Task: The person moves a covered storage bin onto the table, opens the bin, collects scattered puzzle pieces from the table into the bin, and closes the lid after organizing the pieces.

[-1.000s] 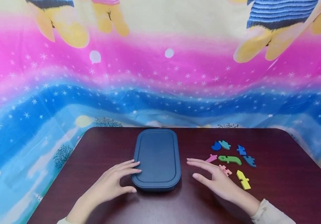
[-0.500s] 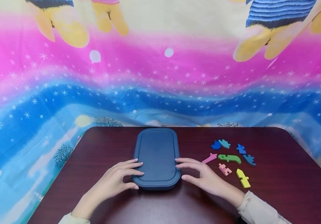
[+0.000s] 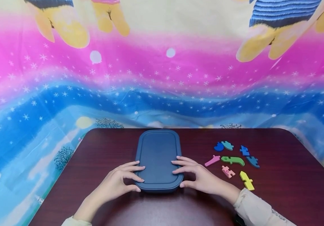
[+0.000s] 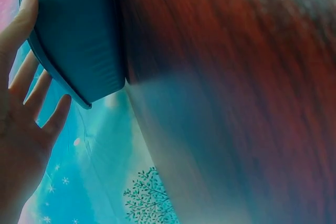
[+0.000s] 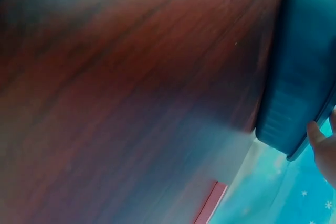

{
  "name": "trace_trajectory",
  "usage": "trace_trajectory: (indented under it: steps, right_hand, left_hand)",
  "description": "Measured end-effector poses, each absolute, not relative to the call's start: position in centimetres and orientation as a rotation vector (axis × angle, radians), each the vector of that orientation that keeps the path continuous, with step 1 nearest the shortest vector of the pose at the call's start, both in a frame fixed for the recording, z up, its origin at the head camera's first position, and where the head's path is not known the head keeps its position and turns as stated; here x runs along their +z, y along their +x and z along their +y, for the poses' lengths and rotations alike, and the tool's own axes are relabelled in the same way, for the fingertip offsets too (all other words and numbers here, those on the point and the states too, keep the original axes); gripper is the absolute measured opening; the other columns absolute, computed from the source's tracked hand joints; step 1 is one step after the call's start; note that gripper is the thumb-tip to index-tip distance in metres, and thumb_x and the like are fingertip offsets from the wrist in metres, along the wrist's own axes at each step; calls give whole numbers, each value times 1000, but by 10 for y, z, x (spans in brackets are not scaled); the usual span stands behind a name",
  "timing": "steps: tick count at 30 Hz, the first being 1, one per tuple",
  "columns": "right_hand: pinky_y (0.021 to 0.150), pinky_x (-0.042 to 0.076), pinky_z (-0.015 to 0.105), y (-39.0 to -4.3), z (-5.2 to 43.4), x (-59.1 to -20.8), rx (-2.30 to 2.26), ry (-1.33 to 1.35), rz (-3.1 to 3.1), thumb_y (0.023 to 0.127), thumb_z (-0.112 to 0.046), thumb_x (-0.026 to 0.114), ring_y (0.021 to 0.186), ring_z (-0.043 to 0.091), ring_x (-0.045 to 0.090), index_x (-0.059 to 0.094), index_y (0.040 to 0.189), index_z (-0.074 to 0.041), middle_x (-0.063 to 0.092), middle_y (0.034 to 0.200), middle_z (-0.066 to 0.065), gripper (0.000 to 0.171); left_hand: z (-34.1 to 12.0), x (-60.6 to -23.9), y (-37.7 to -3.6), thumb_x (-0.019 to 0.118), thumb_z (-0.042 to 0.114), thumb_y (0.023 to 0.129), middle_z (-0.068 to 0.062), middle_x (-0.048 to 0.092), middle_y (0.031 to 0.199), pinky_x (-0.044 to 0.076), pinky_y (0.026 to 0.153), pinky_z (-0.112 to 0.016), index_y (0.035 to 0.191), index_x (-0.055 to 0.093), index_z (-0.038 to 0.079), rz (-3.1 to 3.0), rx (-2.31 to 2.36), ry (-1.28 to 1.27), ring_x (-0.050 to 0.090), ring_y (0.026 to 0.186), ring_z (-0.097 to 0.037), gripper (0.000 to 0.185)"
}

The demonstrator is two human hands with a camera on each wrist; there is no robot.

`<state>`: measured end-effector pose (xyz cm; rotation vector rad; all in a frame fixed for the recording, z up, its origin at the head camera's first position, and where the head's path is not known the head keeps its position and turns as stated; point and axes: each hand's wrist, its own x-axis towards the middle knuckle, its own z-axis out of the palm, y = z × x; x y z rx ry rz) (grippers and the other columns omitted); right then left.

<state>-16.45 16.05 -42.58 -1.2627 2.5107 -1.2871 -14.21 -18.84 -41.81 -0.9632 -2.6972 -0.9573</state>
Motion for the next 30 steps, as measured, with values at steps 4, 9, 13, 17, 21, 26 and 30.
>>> trace_trajectory:
  steps: [4,9,13,17,21,26,30]
  right_hand:
    - [105,42,42,-166,160,-426,-1277,-1304,2520,89,-31,74,143,28,33,75,115,-24,53,145,3,26]
    - [105,42,36,-168,158,-427,-1297,-1313,2521,87,-30,75,142,29,34,76,104,-28,55,143,2,17]
    - [108,39,34,-169,158,-428,-1309,-1303,2525,87,-30,74,142,29,34,75,102,-29,55,142,2,15]
    - [110,36,34,-169,157,-429,-1316,-1290,2520,88,-31,73,142,28,34,75,101,-29,55,142,1,14]
    - [109,37,33,-169,157,-429,-1319,-1282,2517,88,-32,73,142,28,33,74,101,-29,55,143,1,13]
    - [110,35,32,-170,157,-430,-1327,-1273,2513,89,-31,73,143,29,32,74,102,-29,54,143,1,13]
    - [112,34,33,-170,158,-431,-1342,-1256,2500,89,-30,73,143,28,31,73,102,-29,54,144,1,14]
  left_hand:
    - [-188,-418,-140,90,31,69,24,62,127,45,101,-49,97,77,43,-2730,-977,-926,47,134,-11,33]
    - [-188,-418,-139,90,30,69,25,62,125,46,99,-48,98,77,42,-2723,-970,-905,48,133,-11,34]
    - [-187,-417,-139,90,30,68,25,63,124,47,97,-47,99,78,41,-2712,-936,-901,49,132,-11,35]
    - [-187,-415,-139,90,33,67,28,63,122,46,98,-48,95,78,44,-2719,-912,-884,50,131,-9,32]
    - [-186,-413,-139,89,36,68,28,64,119,45,99,-47,93,78,44,-2710,-882,-886,52,129,-9,29]
    - [-185,-409,-140,89,38,68,28,64,119,45,99,-45,93,78,43,-2708,-879,-878,52,129,-8,28]
    - [-184,-408,-139,88,37,69,29,63,120,45,100,-46,94,78,43,-2730,-912,-855,50,130,-8,29]
